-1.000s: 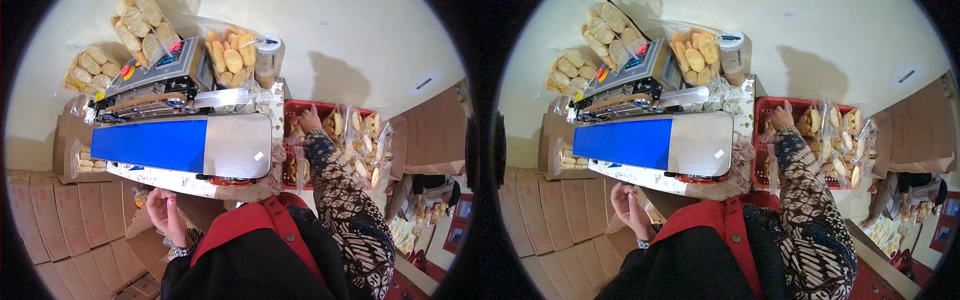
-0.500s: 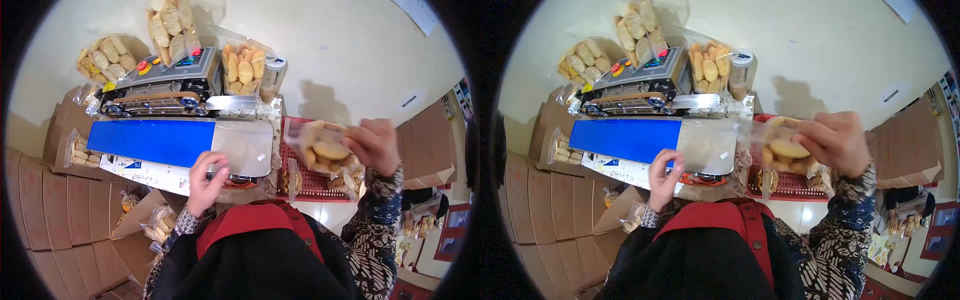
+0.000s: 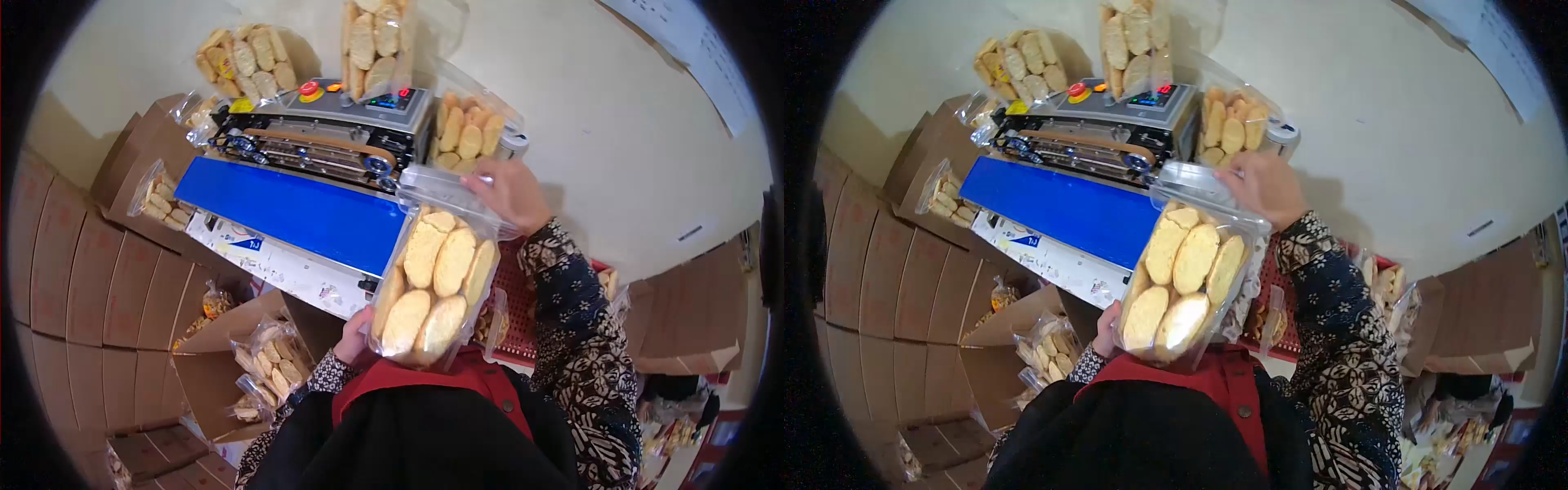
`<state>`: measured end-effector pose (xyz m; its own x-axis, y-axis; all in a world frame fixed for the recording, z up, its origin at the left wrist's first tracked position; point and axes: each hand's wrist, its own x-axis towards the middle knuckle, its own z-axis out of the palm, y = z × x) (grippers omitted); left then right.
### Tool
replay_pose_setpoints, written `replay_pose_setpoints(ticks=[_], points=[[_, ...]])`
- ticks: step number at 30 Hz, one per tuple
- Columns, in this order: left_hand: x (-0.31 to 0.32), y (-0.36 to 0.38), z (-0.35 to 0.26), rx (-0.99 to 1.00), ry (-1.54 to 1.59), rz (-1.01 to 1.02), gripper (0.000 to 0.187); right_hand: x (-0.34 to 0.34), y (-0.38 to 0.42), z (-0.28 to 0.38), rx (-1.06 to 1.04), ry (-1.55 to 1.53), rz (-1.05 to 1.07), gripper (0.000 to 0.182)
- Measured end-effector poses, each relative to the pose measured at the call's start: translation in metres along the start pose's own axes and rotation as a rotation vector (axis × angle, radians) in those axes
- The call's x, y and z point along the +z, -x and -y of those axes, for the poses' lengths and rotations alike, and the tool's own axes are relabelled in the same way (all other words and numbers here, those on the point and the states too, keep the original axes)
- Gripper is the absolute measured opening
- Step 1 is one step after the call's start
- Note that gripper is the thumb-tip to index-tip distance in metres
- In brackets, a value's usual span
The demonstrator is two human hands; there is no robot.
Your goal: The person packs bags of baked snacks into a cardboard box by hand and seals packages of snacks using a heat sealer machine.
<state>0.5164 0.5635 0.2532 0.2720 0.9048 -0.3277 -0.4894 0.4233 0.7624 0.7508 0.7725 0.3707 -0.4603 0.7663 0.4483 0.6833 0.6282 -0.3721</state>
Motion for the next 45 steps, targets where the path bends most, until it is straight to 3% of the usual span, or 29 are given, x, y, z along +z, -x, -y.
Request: replay_pose_setpoints(ticks=[3,4,11,20,23,25,27,31,35,36,41,43,45], points=[[0.027,-0.005,-0.014,0.088,0.226,-0.166,0.051,0.027,0.002,0.003,0.052,0.121,0.063,0.028],[0.021,-0.008,-0.011,0.046,0.48,-0.114,0.053,0.031,0.0,0.005,0.115,0.164,0.088,0.027],[0.003,-0.002,-0.025,0.084,0.627,-0.025,0.055,0.049,-0.017,0.025,0.084,0.237,0.07,0.027],[-0.019,0.004,-0.043,0.131,0.565,-0.202,0.052,0.063,-0.031,0.033,0.082,0.28,0.061,0.03],[-0.036,0.001,-0.044,0.146,0.519,-0.201,0.053,0.059,-0.03,0.023,0.077,0.208,0.079,0.023],[-0.044,0.003,-0.048,0.133,0.496,-0.145,0.055,0.062,-0.029,0.013,0.032,-0.134,0.102,0.018],[-0.048,0.004,-0.052,0.16,0.461,-0.111,0.055,0.066,-0.027,0.012,0.016,-0.104,0.1,0.017],[-0.06,0.001,-0.055,0.137,0.561,-0.289,0.063,0.075,-0.019,0.026,-0.002,0.06,0.069,0.017],[-0.053,0.014,-0.068,0.242,0.382,-0.146,0.077,0.091,-0.01,0.026,-0.041,0.101,-0.061,0.022],[-0.052,0.015,-0.07,0.239,0.438,-0.191,0.079,0.091,-0.01,0.027,-0.014,0.071,-0.05,0.023],[-0.076,0.028,-0.063,0.283,0.422,-0.147,0.074,0.07,0.025,0.047,-0.064,-0.064,-0.184,0.03],[-0.08,0.031,-0.062,0.33,0.415,-0.169,0.072,0.065,0.052,0.053,0.104,-0.163,0.121,0.032],[-0.081,0.03,-0.062,0.379,0.378,-0.259,0.071,0.08,0.077,0.047,0.047,-0.125,0.105,0.033]])
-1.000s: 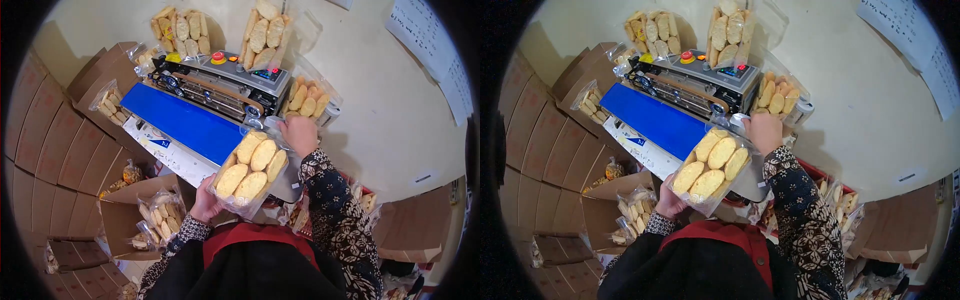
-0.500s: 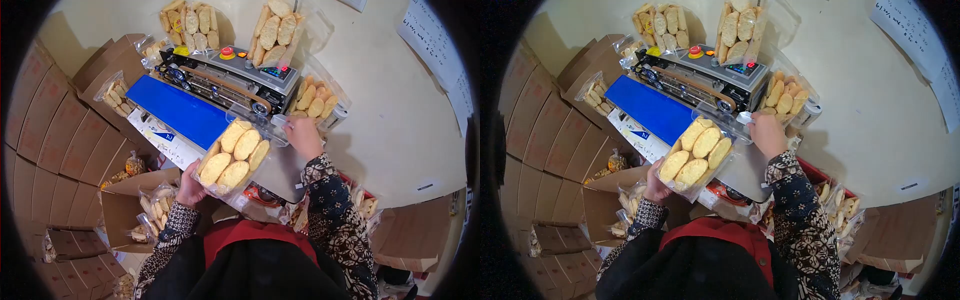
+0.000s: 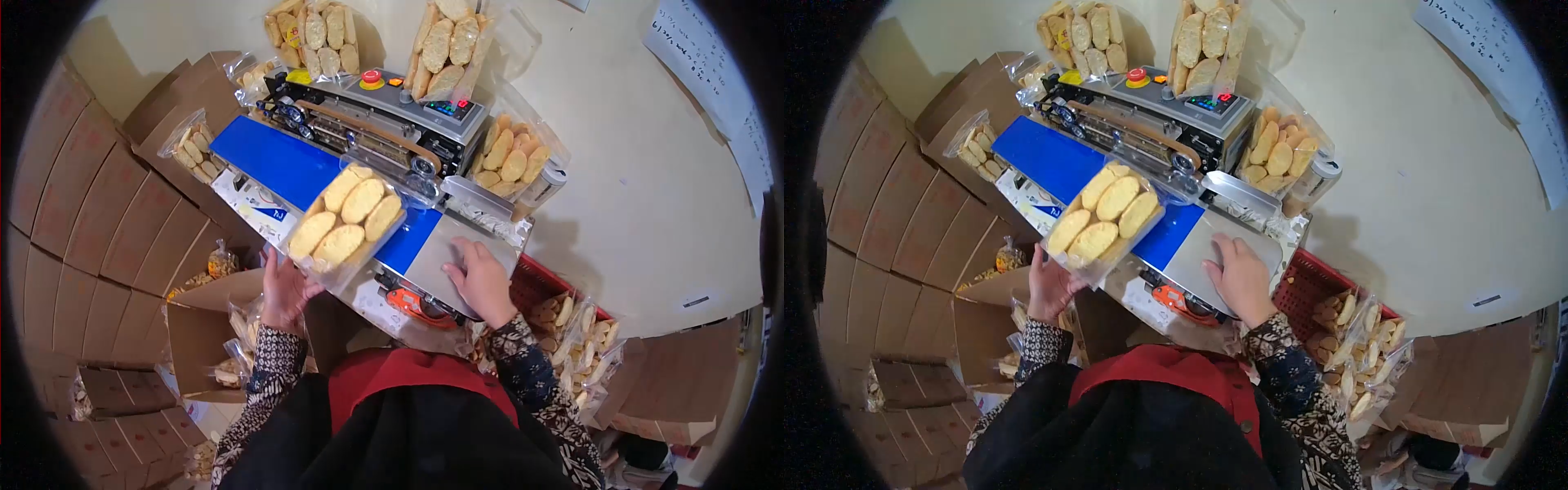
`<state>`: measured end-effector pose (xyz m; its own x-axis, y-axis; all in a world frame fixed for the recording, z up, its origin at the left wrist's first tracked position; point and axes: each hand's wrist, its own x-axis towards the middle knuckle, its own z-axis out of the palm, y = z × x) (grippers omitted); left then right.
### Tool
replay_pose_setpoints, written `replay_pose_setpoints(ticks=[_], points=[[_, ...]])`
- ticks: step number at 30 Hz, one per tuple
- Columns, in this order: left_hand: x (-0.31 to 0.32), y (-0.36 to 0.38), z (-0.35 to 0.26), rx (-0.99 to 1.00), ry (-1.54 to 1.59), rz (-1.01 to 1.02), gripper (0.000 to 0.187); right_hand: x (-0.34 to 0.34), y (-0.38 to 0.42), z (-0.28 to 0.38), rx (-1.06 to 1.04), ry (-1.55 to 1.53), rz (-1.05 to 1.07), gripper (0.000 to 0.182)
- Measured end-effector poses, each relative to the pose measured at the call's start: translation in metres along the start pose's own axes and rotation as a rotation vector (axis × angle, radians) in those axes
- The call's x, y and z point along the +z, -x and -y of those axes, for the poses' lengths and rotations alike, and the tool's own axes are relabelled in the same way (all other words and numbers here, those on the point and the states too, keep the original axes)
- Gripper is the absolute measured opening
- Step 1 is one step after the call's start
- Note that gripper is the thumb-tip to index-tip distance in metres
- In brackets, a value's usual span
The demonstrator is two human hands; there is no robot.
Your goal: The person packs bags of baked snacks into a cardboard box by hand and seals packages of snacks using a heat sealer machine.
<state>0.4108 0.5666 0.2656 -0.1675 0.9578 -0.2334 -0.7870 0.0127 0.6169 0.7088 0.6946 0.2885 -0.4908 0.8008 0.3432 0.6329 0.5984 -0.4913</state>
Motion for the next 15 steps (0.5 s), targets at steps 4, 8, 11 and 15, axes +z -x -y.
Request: replay_pose_setpoints(ticks=[4,8,11,15], points=[[-0.01,0.001,0.004,0.157,-0.151,-0.214,0.063,0.01,0.011,-0.002,-0.047,0.023,-0.071,0.032],[-0.021,-0.002,0.015,0.284,-0.126,-0.473,0.042,0.002,0.017,0.008,0.011,0.115,-0.039,0.036],[0.004,-0.004,0.034,0.827,-0.292,-0.786,0.028,0.007,0.018,0.002,-0.078,0.192,-0.072,0.036],[0.137,0.045,0.01,1.475,-0.539,-0.034,0.012,0.011,0.022,0.001,-0.089,0.212,-0.056,0.035]])
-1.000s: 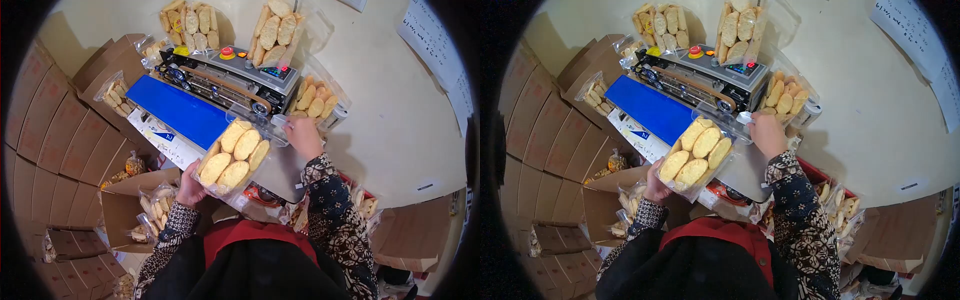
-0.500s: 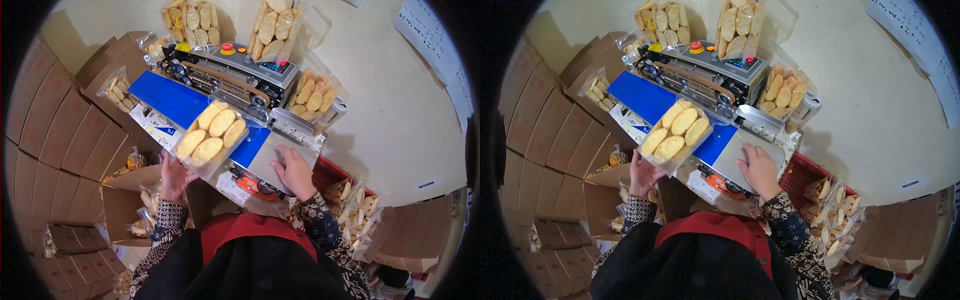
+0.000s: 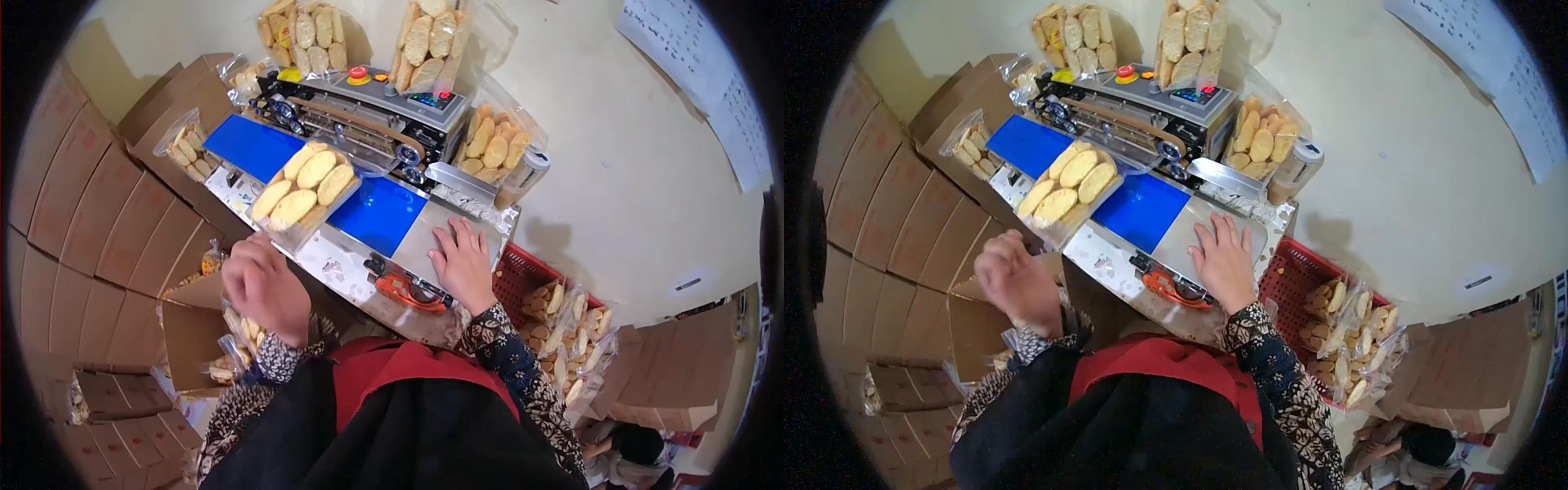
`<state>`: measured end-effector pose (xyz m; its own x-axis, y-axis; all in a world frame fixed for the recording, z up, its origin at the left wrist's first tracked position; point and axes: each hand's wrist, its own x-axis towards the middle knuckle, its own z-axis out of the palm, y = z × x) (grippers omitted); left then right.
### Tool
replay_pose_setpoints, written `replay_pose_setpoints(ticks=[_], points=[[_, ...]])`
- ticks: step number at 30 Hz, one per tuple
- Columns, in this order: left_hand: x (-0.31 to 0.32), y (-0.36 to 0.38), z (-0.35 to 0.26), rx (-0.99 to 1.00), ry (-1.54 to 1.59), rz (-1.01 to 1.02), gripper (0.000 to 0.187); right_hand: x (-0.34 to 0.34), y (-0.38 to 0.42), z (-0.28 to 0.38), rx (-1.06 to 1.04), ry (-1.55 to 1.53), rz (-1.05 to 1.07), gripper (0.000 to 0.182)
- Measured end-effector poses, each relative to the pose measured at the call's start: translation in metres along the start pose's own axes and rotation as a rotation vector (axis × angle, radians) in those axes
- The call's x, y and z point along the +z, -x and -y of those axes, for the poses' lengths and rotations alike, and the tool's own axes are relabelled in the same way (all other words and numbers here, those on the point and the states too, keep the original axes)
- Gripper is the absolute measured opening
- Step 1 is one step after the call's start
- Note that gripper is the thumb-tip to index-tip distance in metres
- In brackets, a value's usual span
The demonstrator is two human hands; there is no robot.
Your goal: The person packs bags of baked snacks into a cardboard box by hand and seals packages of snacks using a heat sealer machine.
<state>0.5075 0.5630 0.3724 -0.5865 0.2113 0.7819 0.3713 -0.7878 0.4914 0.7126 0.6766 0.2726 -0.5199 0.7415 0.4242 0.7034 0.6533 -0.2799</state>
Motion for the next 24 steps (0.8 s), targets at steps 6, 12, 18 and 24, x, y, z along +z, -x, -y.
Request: replay_pose_setpoints(ticks=[6,12,18,24], points=[[0.053,-0.038,-0.098,0.504,0.445,0.426,0.03,0.003,-0.002,-0.001,-0.045,0.02,-0.05,0.036],[0.056,-0.029,-0.103,0.635,0.427,0.337,0.036,0.003,-0.001,0.0,-0.033,0.04,-0.02,0.037],[0.054,-0.03,-0.099,0.629,0.352,0.106,0.023,0.002,-0.003,0.002,0.012,0.041,0.023,0.036],[0.06,-0.041,-0.086,0.76,0.389,0.216,0.029,0.002,-0.004,0.002,-0.001,0.047,0.032,0.035]])
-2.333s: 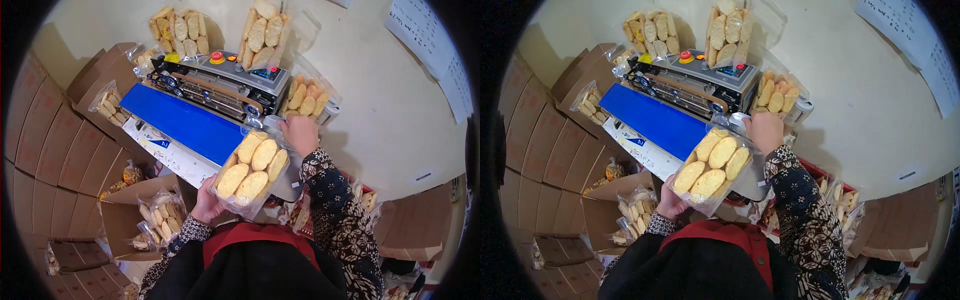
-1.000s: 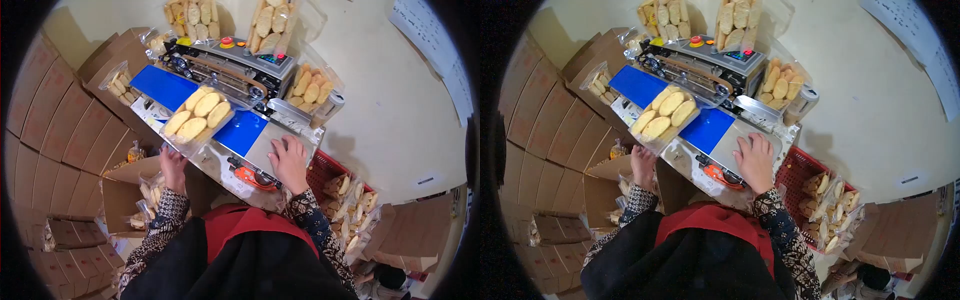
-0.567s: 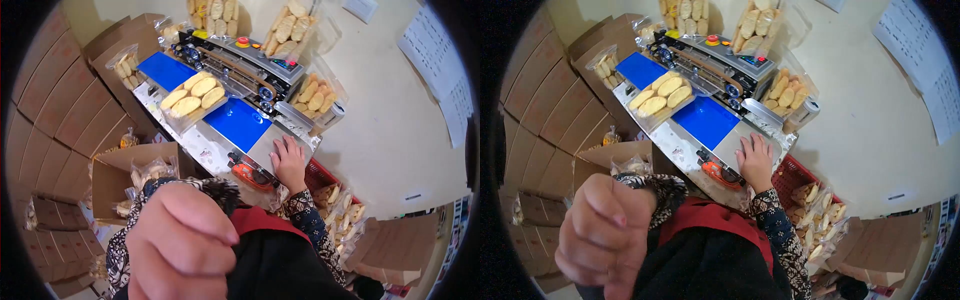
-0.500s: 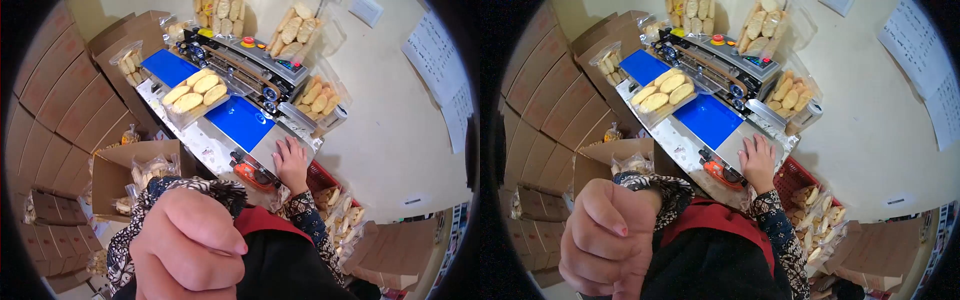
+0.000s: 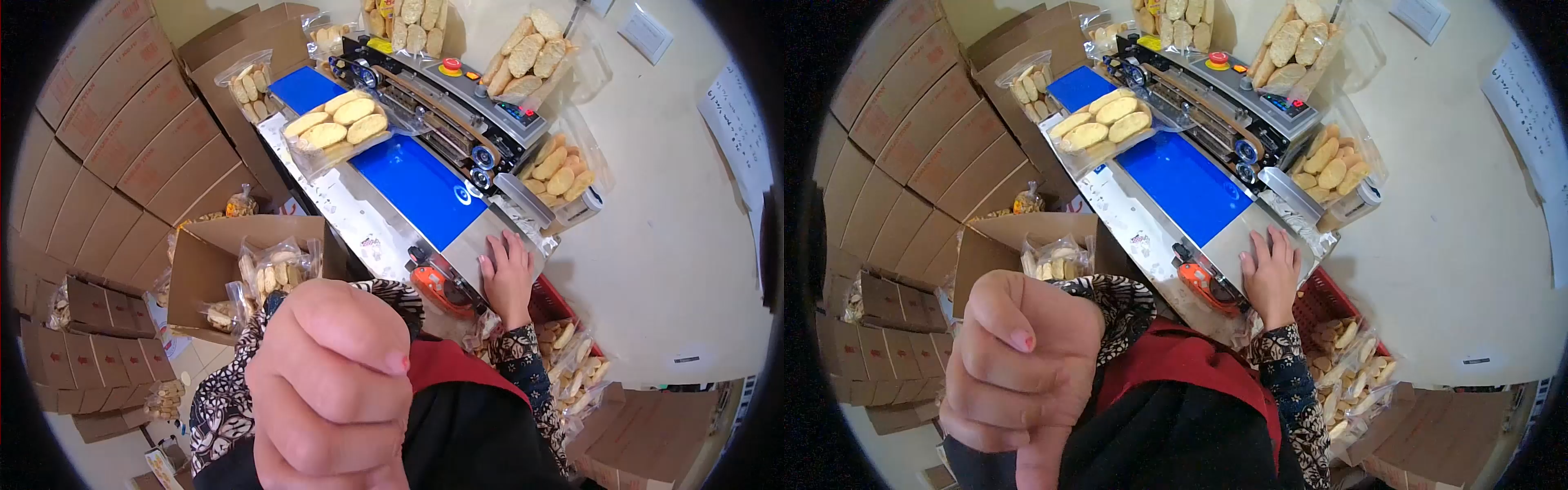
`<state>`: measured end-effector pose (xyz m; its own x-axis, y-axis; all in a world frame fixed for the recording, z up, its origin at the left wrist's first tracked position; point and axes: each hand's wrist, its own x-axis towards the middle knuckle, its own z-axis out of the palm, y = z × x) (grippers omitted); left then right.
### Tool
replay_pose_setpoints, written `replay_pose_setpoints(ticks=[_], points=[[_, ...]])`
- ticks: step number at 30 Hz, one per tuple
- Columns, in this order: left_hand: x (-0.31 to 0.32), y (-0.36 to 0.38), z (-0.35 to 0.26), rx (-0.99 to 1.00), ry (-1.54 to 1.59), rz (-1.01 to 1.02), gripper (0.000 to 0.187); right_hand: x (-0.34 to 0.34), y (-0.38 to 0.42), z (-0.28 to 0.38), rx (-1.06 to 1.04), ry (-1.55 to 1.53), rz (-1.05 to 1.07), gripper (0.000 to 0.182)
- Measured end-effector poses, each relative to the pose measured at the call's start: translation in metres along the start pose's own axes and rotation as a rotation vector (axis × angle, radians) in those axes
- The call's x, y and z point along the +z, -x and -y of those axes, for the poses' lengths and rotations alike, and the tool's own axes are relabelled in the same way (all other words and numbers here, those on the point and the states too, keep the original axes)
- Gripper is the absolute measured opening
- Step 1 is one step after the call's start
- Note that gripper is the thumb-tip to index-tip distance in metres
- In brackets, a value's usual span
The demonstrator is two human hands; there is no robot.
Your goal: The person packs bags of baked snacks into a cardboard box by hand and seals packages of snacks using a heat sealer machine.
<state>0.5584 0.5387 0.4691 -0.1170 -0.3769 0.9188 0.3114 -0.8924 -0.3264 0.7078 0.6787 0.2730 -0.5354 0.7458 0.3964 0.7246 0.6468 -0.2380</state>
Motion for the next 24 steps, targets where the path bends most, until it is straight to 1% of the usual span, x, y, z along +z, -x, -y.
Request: replay_pose_setpoints(ticks=[1,3,5,6,8,9,11,12,13,15,16,17,18,19,20,21,22,23,24], points=[[0.001,0.0,0.004,0.056,0.064,0.014,0.034,0.0,0.001,-0.001,-0.004,0.012,-0.004,0.034],[0.003,0.002,-0.001,0.03,0.045,0.007,0.035,-0.003,0.0,0.001,0.011,0.009,0.005,0.034],[0.001,0.006,-0.011,-0.105,-0.182,-0.082,0.027,-0.003,0.0,0.002,0.014,-0.001,0.01,0.034],[-0.003,0.009,-0.011,-0.104,-0.185,-0.079,0.027,-0.002,0.0,0.002,0.009,-0.003,0.01,0.034],[-0.007,0.01,-0.006,-0.113,-0.139,0.003,0.03,-0.002,-0.001,0.001,0.002,-0.005,-0.001,0.034],[-0.005,0.008,-0.001,-0.107,-0.134,0.006,0.03,-0.002,-0.001,0.001,-0.007,0.001,-0.005,0.034],[0.004,0.006,0.009,-0.024,0.068,-0.05,0.036,-0.004,0.001,0.0,-0.009,0.018,0.001,0.035],[0.007,0.006,0.008,-0.022,0.047,-0.095,0.037,-0.006,0.001,0.002,-0.002,0.017,0.011,0.035],[0.005,0.007,0.009,-0.022,0.045,-0.095,0.037,-0.006,-0.002,0.004,0.0,0.01,0.015,0.035],[-0.003,0.012,0.014,0.05,-0.006,0.005,0.037,-0.002,-0.002,0.002,-0.005,0.007,0.013,0.035],[-0.008,0.016,0.014,0.053,0.0,0.008,0.037,-0.002,-0.001,0.001,0.0,0.009,0.01,0.035],[-0.016,0.023,0.012,-0.021,-0.183,0.045,0.034,-0.002,0.0,0.001,0.007,0.009,0.004,0.035],[-0.026,0.031,0.011,-0.092,-0.367,0.084,0.036,-0.003,0.001,0.001,-0.002,0.008,-0.001,0.035],[-0.042,0.042,0.02,-0.064,-0.451,0.208,0.046,-0.003,-0.001,0.001,-0.011,0.008,-0.012,0.035],[-0.058,0.046,0.035,-0.022,-0.621,0.324,0.045,-0.005,-0.001,0.002,0.015,-0.009,0.004,0.034],[-0.069,0.05,0.031,-0.22,-0.908,0.432,0.048,-0.006,-0.001,0.002,0.024,-0.015,-0.007,0.034],[-0.084,0.068,0.048,-0.286,-0.808,0.343,0.045,-0.007,-0.001,0.002,0.019,-0.016,0.009,0.035],[-0.104,0.077,0.054,-0.464,-0.768,0.341,0.039,-0.007,-0.002,0.002,0.012,-0.02,0.024,0.036],[-0.128,0.081,0.065,-0.449,-0.776,0.41,0.033,-0.007,-0.002,0.001,0.014,-0.017,0.022,0.036]])
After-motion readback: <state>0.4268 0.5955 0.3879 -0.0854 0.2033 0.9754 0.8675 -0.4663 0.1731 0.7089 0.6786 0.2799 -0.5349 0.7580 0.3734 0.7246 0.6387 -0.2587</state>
